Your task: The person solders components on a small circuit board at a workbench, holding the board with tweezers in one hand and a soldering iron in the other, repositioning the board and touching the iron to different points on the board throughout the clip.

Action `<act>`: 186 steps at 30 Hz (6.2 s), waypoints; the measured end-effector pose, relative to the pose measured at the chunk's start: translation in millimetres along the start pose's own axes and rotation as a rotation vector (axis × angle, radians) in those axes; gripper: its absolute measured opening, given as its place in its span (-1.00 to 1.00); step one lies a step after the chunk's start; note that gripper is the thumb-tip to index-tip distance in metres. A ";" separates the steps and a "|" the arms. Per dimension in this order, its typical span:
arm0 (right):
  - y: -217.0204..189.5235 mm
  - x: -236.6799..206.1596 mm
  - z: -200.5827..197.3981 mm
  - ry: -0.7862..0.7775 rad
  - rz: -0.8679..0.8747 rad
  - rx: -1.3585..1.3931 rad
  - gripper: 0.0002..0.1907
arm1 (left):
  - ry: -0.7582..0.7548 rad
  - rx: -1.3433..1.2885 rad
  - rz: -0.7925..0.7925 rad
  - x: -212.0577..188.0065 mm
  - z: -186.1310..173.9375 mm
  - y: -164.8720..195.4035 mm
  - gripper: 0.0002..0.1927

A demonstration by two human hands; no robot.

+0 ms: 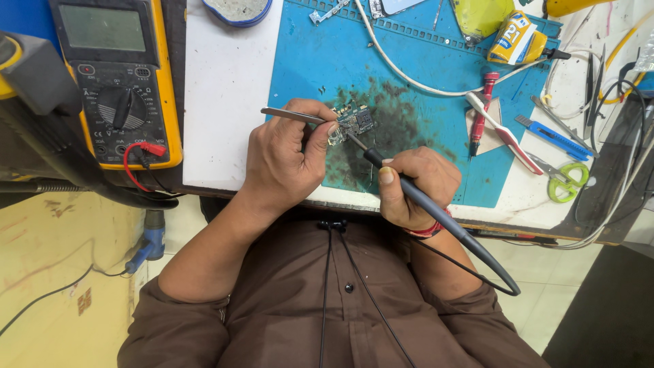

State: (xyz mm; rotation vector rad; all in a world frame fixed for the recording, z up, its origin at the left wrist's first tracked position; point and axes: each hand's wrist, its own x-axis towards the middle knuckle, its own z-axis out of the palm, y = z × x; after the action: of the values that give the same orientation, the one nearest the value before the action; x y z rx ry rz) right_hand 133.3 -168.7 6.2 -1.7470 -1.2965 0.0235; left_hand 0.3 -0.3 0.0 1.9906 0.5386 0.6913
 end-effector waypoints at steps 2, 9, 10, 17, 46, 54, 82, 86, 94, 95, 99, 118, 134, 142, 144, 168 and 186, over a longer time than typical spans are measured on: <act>0.0 0.1 -0.3 -0.003 -0.005 -0.002 -0.86 | -0.007 0.002 -0.018 -0.1 0.1 0.4 -0.90; -0.5 0.3 0.1 0.000 -0.008 -0.002 -0.85 | -0.006 0.003 -0.009 0.2 0.2 0.2 -0.90; -0.3 0.5 0.1 -0.002 -0.007 -0.003 -0.86 | -0.013 0.003 -0.017 0.6 0.3 -0.1 -0.90; 0.0 1.1 0.8 0.004 -0.015 -0.009 -0.86 | -0.007 0.006 -0.010 0.9 0.0 -0.1 -0.90; -0.4 1.5 0.9 0.012 -0.018 -0.020 -0.86 | -0.012 0.005 -0.012 0.7 0.6 -0.9 -0.91; -1.0 1.2 -0.3 0.001 -0.012 -0.025 -0.86 | -0.004 0.010 -0.006 0.3 0.8 -0.4 -0.91; -0.3 1.5 0.2 0.011 -0.020 -0.015 -0.86 | -0.004 0.007 -0.005 0.8 0.4 0.2 -0.90; -0.6 1.3 1.0 0.011 -0.017 -0.008 -0.86 | -0.009 0.008 -0.016 0.5 -0.2 0.6 -0.90; -0.5 1.0 0.4 0.006 -0.015 -0.011 -0.85 | -0.012 0.011 -0.019 1.0 0.0 0.7 -0.90; -0.7 0.9 0.5 0.005 -0.011 -0.011 -0.85 | -0.011 0.010 -0.016 0.8 -0.6 0.7 -0.90; 0.1 1.1 1.1 0.015 -0.023 -0.016 -0.86 | -0.008 0.003 -0.022 0.6 -0.4 0.9 -0.90; -0.9 1.9 -0.2 0.001 -0.015 0.006 -0.87 | -0.014 0.004 -0.010 1.0 -0.9 1.4 -0.91; 0.7 2.3 0.7 0.007 -0.037 0.012 -0.88 | -0.015 -0.001 -0.012 1.1 0.1 0.1 -0.91; -0.6 2.7 0.2 0.005 -0.027 0.008 -0.88 | -0.012 0.003 -0.024 1.6 -0.3 0.9 -0.90; -0.6 2.9 1.2 0.001 -0.037 0.010 -0.87 | -0.006 0.002 -0.021 1.7 -0.7 1.3 -0.90; -2.4 3.6 2.3 0.030 -0.022 -0.015 -0.89 | 0.001 0.014 -0.031 1.6 -1.3 2.3 -0.91; -2.3 2.6 0.2 0.024 -0.001 -0.001 -0.88 | -0.008 -0.008 -0.036 1.0 -1.0 2.3 -0.91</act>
State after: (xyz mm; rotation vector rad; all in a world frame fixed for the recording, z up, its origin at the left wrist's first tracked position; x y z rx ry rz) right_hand 132.7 -166.5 8.9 -1.7424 -1.2797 0.0014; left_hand 0.6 -0.1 2.7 1.9708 0.5649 0.6625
